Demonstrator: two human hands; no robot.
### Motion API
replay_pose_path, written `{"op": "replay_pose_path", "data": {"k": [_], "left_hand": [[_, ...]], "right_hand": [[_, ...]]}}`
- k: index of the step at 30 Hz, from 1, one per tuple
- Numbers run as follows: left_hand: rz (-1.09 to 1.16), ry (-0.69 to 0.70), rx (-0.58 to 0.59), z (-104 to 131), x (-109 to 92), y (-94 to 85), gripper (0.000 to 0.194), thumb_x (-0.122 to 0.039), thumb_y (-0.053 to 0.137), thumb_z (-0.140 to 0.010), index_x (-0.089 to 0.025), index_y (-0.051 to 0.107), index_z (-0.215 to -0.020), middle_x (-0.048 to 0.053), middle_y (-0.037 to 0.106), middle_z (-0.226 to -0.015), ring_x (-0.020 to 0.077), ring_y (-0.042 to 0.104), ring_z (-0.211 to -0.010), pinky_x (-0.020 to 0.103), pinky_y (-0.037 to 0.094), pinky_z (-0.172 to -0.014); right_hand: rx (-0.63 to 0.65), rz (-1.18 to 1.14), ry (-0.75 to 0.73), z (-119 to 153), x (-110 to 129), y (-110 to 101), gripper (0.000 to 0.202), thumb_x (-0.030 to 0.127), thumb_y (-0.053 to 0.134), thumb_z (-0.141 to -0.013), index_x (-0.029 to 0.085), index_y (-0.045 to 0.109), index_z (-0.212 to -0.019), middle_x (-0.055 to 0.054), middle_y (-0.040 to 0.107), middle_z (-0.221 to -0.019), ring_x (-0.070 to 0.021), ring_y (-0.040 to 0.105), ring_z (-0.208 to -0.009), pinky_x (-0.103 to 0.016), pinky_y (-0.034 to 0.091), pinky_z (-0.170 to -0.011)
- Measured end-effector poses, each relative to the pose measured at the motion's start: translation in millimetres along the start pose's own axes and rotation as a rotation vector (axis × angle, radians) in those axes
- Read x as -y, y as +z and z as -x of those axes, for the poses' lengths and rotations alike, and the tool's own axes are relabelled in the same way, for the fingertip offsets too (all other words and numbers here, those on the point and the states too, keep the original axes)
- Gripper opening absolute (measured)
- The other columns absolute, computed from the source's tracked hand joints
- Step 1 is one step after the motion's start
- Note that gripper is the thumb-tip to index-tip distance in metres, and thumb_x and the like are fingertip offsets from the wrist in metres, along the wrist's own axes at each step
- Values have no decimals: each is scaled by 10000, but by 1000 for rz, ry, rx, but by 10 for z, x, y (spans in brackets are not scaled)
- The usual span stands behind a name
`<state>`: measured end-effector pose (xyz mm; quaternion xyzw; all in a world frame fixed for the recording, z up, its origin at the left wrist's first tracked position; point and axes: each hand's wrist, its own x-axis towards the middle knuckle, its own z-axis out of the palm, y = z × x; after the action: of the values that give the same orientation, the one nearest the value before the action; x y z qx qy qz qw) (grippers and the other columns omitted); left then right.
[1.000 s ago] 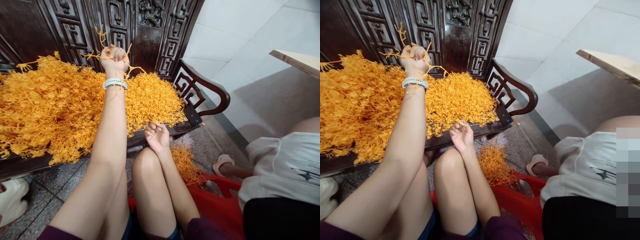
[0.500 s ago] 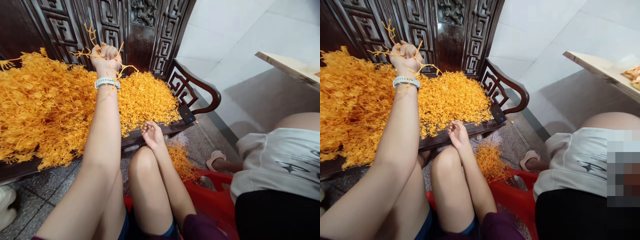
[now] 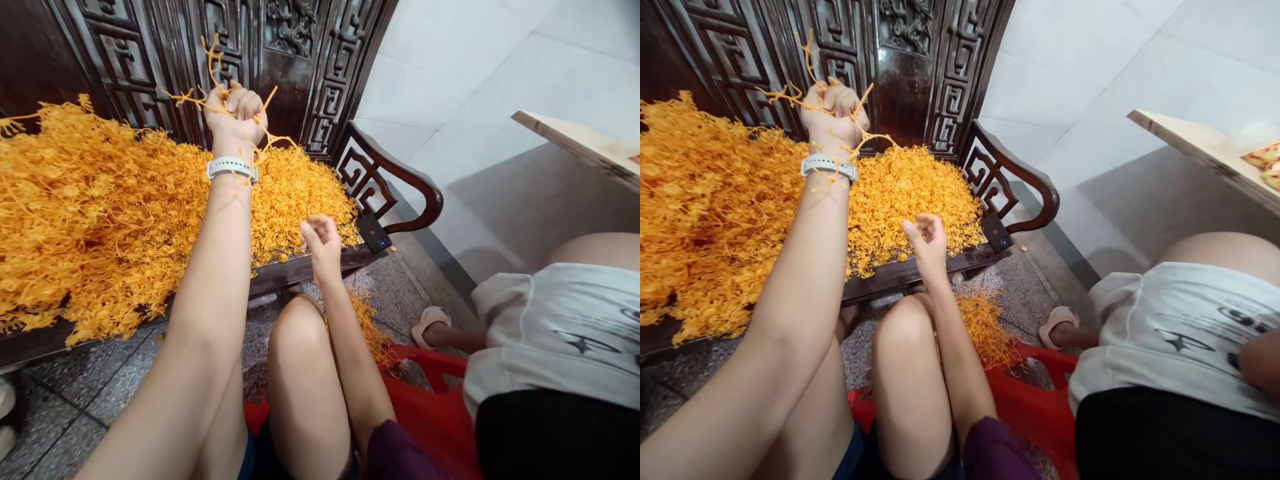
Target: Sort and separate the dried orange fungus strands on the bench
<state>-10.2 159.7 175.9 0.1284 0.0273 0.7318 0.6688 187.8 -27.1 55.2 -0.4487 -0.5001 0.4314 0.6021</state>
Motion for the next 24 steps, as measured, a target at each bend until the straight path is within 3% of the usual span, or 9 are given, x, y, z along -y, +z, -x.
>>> {"op": "replay_pose_path", "data": {"k": [4,8,11,15,19,24], "left_hand": [[260,-133,13,117,241,138,405,-291,200,-1158,-257,323,-774,-98,158,-468,176,26,-557,295,138,-494],[249,-166,11,173,381,206,397,-301,241,-1157,-252,336,-774,-86,201,-469,162,90,-545,305,159,-508],[246,-166,-20,175,402,210,392,-276,267,-1141,-266,323,-752,-79,204,-461,170,88,-527,309,161,-483],[288,-144,-44,217,415,187,383,-271,295,-1113,-275,295,-730,-83,209,-451,153,74,-466,285,166,-415],[227,-195,-90,333,533,215,326,-314,341,-1099,-272,386,-779,-95,217,-460,116,137,-401,261,199,-396],[218,-250,-92,397,711,258,321,-387,392,-1100,-274,436,-803,-90,217,-479,135,170,-416,271,213,-408]], "right_hand": [[20,64,-52,-448,305,102,594,564,855,-782,268,578,-1217,-29,618,-1025,-131,571,-795,-272,462,-624],[89,80,-89,-584,360,9,386,569,767,-878,235,637,-1021,-9,611,-907,-105,535,-716,-261,433,-615],[150,64,-47,-476,350,-138,343,527,777,-883,209,653,-862,14,576,-780,-98,494,-660,-263,416,-622],[337,-4,135,-213,407,-290,344,507,831,-848,190,698,-853,14,591,-769,-102,507,-675,-262,424,-662],[564,5,266,3,528,-309,397,537,799,-880,183,646,-789,19,571,-715,-110,504,-656,-270,408,-658],[700,21,315,156,623,-276,415,527,788,-898,172,608,-782,23,559,-697,-100,453,-621,-259,337,-602]]}}
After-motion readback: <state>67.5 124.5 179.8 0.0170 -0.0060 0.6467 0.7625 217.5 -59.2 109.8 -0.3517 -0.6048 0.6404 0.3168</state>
